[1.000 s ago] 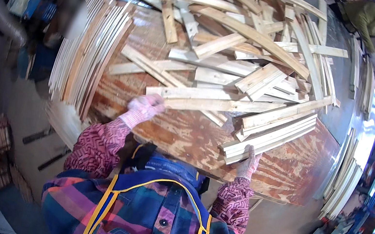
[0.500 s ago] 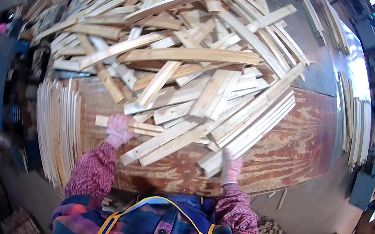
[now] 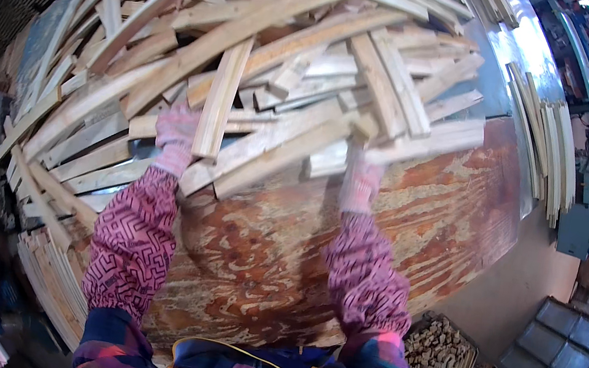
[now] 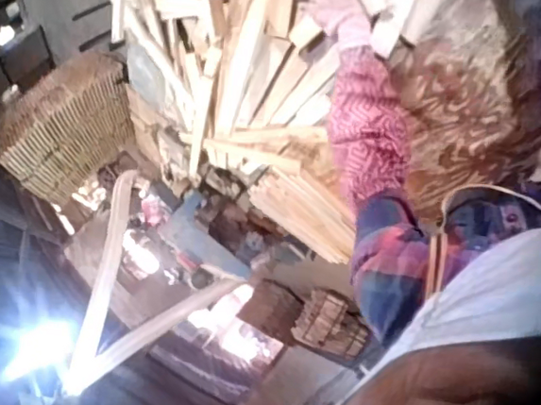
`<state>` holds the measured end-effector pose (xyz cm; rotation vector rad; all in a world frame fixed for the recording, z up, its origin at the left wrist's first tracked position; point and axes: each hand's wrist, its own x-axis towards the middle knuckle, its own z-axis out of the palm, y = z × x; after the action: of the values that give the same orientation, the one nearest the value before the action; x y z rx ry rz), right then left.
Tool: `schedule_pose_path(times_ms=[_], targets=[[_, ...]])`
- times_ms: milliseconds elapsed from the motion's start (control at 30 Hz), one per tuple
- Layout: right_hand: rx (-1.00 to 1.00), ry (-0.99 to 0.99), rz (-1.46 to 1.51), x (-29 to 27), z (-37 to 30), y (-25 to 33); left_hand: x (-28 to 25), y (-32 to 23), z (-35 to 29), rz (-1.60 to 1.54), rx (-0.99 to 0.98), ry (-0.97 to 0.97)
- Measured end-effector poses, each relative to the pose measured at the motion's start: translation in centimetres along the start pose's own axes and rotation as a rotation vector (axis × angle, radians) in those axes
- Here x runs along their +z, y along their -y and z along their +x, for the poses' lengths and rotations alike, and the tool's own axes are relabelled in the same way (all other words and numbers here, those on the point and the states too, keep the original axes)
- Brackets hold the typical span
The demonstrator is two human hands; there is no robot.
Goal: The person picks up thin wooden planks from a metal table and a pile on the floor, then stacks them neatly on a wooden workbench. The person handles the planks by hand, organizing them into a growing pile.
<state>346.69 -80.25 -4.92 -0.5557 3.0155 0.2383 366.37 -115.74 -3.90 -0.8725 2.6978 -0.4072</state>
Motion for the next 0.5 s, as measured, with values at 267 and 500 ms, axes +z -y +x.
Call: schedule_pose_path(times_ms=[267, 500], targets=[[0.281, 0.174, 0.913, -4.5, 18.9, -1.0, -10.7, -5.9, 13.3, -0.192, -0.068, 0.097], [0.75, 0.002, 2.081, -12.0, 12.2, 1.2, -13.7, 0.9, 6.9, -0.635, 0.224, -0.131]])
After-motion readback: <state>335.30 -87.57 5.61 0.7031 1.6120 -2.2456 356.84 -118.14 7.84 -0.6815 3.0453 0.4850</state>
